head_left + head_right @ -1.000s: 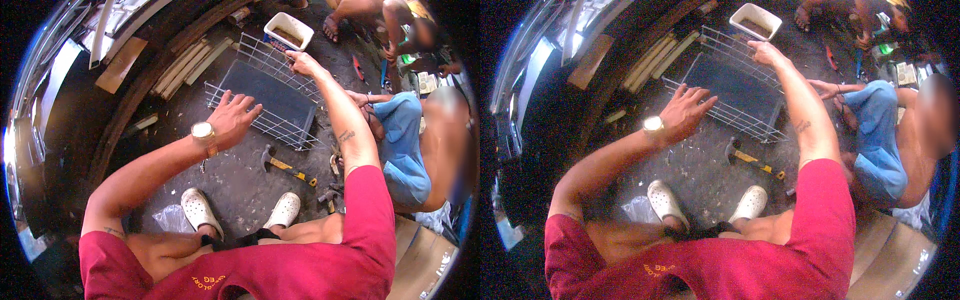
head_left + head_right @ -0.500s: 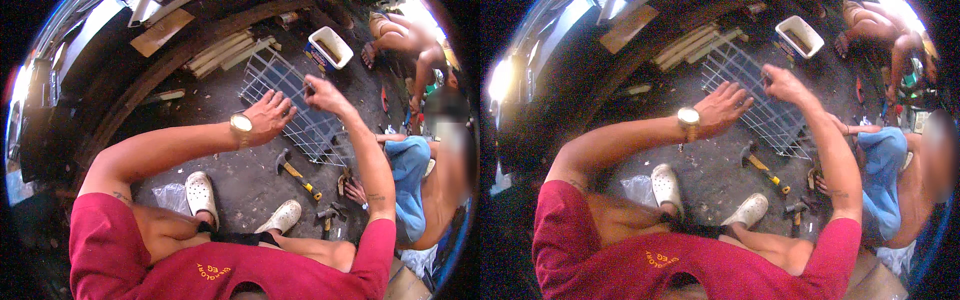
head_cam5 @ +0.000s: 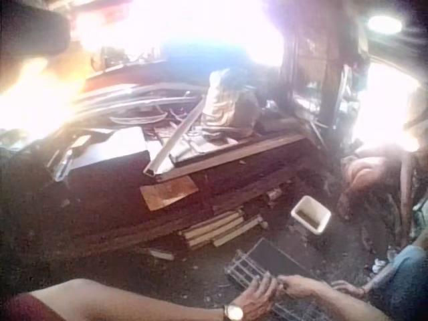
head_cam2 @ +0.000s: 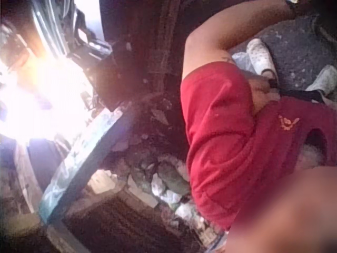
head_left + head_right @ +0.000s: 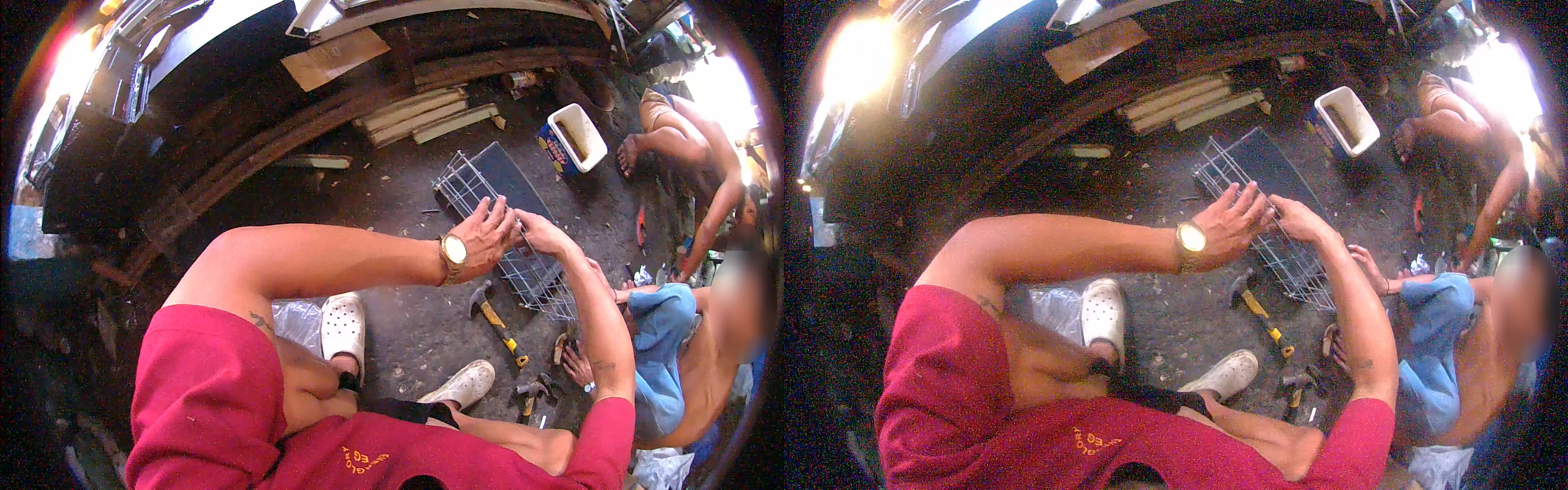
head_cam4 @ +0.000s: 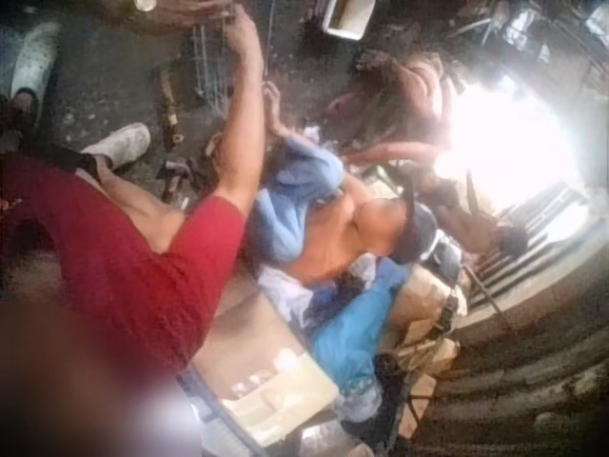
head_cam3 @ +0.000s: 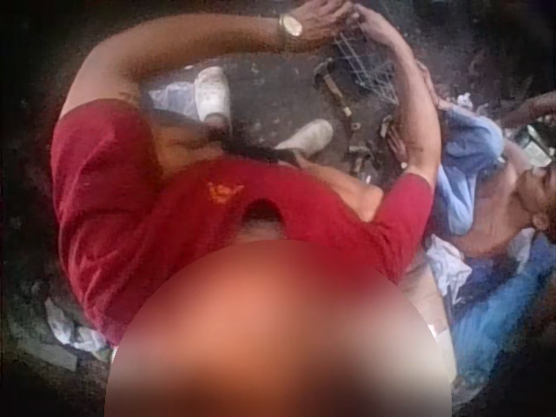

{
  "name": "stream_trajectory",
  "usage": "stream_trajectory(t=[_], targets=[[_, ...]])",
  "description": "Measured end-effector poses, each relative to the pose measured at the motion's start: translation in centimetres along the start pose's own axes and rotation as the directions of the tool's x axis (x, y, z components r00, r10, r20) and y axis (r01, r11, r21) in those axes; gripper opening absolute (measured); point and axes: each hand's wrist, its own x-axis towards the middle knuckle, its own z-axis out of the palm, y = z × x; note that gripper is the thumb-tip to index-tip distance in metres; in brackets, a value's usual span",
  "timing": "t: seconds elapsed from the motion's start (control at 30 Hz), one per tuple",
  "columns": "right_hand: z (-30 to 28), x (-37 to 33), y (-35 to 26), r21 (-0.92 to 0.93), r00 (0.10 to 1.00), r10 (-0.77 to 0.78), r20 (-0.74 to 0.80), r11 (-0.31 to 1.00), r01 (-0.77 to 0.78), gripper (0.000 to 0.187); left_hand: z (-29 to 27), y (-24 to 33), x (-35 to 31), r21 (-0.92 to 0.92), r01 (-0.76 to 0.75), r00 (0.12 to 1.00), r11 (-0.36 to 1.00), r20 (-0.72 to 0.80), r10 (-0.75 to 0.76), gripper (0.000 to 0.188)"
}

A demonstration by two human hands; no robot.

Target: The person assembles a metal wire grid onto a dark rectangular board. They use a hammer to secure the grid wires to the board, adjusting the grid's position and bending wires as needed. Another person is visible nearby, also working on similar items.

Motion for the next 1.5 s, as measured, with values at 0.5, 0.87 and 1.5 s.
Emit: stream_trajectory(t=[0.5,0.87,1.5], targets=[[-3.7,-2.6,0.1,0.594,1.0,0.021,-0.006,0.804,-0.013,0.023,-0.3,-0.6,0.5,0.027,-0.024,1.0,0.999,0.007,0.023,0.054],[-9.2,-7.2,1.2,0.321,0.921,0.198,-0.335,0.943,-0.087,0.043,-2.5,-2.1,1.0,-0.067,-0.078,0.982,0.995,0.168,0.088,0.059],[3.3,-16.5,11.2,0.942,0.555,0.766,-0.326,0.313,0.121,0.059,-3.1,-2.2,1.5,-0.084,-0.106,0.98,0.991,0.16,0.118,0.071]])
